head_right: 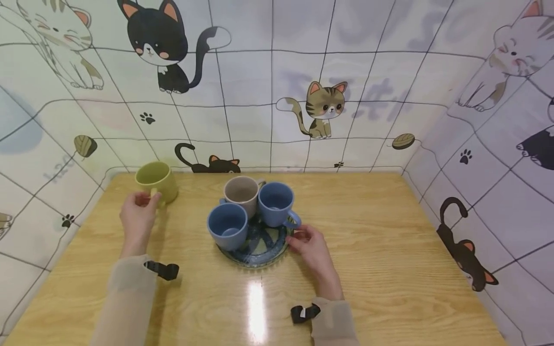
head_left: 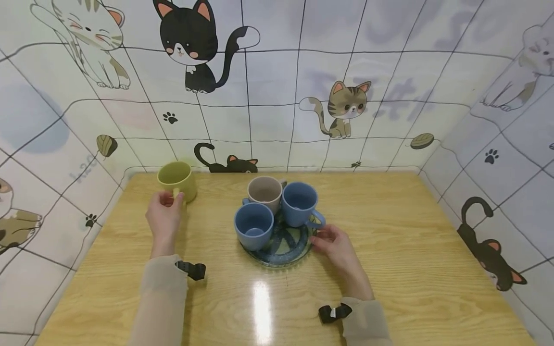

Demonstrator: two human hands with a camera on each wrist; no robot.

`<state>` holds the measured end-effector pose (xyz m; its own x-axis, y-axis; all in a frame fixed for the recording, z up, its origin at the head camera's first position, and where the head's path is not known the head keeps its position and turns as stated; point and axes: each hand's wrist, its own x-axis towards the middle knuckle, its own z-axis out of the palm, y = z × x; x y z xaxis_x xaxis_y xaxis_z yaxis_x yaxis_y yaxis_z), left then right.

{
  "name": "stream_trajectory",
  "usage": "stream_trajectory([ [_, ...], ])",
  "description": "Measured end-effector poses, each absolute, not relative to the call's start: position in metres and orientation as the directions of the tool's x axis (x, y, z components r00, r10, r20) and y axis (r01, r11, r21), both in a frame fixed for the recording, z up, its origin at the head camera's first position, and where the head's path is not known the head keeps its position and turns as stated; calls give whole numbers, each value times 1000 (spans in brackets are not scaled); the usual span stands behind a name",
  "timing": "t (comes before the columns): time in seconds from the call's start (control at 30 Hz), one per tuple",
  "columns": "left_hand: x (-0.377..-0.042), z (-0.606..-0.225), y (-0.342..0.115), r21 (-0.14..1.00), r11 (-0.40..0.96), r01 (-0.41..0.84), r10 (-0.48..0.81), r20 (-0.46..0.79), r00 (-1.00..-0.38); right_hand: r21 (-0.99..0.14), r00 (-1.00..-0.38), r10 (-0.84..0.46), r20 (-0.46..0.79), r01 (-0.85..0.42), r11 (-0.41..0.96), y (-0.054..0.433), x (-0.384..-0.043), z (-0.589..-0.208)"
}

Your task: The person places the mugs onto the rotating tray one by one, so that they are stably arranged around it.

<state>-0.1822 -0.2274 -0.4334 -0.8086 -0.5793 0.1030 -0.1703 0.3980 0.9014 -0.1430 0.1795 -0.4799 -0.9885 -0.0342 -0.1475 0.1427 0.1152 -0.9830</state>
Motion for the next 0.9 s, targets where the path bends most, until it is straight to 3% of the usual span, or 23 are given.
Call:
stream_trajectory([
  [0.27,-185,-437,-231,887,379,-265,-559,-9,-829,-982,-987,-30,-157,153,111,180,-140,-482],
  [0.9,-187,-443,-236,871,419,-255,-574,37,-818,-983,-990,-29,-140,135,123,180,-140,-481],
])
